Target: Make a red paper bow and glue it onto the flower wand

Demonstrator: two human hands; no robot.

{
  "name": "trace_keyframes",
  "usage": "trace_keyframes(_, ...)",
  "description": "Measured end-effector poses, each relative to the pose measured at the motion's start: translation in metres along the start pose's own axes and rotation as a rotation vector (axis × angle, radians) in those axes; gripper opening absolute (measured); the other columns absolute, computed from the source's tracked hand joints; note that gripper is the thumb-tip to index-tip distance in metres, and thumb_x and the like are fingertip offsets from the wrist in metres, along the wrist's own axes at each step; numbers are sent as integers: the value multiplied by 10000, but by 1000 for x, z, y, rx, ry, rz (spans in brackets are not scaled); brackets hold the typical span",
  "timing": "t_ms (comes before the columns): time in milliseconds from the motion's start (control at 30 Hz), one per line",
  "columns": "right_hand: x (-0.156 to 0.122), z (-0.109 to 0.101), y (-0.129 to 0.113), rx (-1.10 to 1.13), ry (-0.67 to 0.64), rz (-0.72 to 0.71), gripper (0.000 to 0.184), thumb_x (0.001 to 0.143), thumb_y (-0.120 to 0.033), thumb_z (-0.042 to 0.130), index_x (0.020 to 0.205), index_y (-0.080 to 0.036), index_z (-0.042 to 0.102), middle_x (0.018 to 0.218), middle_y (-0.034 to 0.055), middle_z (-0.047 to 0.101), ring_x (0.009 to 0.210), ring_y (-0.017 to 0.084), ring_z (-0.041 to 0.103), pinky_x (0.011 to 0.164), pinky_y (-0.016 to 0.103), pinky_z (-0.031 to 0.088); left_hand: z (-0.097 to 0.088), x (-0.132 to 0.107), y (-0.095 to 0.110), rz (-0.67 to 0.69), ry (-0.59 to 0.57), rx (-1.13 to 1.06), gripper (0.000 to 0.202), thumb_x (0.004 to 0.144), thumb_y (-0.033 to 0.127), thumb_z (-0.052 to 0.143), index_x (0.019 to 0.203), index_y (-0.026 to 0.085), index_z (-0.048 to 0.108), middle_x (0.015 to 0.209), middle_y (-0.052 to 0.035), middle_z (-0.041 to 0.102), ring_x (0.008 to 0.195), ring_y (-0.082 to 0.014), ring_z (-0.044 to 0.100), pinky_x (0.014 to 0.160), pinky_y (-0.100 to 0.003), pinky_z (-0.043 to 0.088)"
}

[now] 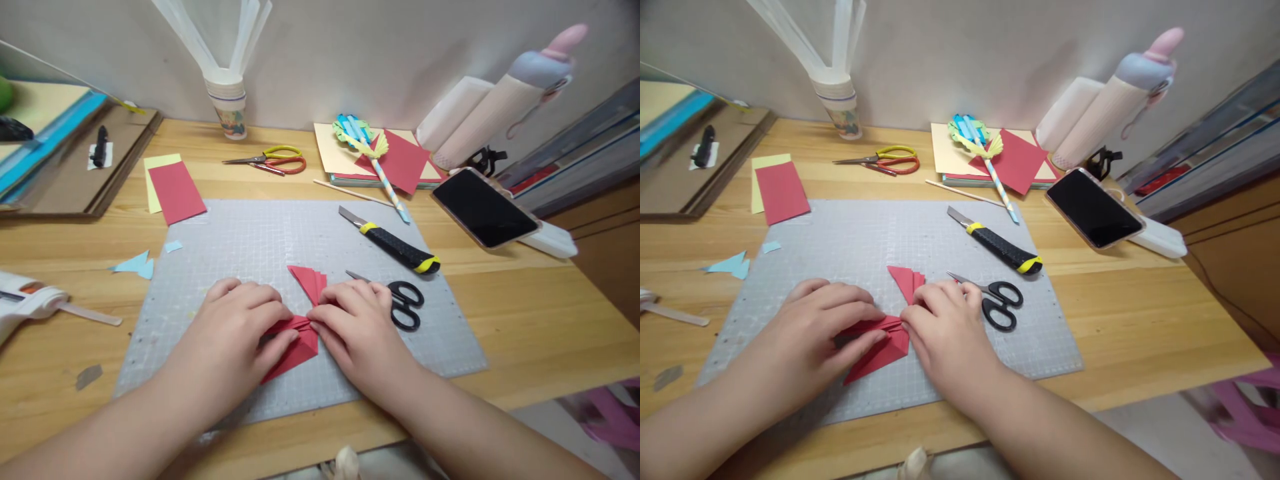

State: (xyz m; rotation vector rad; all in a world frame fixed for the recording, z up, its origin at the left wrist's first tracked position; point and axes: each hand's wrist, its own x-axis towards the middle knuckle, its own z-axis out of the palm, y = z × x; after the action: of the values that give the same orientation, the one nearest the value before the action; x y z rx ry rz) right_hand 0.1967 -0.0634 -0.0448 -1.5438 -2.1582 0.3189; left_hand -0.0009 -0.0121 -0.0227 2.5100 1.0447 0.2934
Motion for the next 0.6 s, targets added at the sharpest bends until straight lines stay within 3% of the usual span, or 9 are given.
trace_keyframes(300,0,1,0,-2,8,2,108,901,-204,565,906,-250,663,953,-2,631,948,183,499,851,393,249,11,2,4,-80,22,-126,145,871,244,543,852,208,682,846,-34,642,820,-191,560,749,-356,453)
trace_keyframes(600,-1,0,-1,-8,0,-8,155,893,-190,577,928,-288,692,948,-5,642,941,176,505,841,386,249,12,1,4,37,34,20,207,886,202,519,795,199,705,787,-44,644,749,-205,563,684,-385,452)
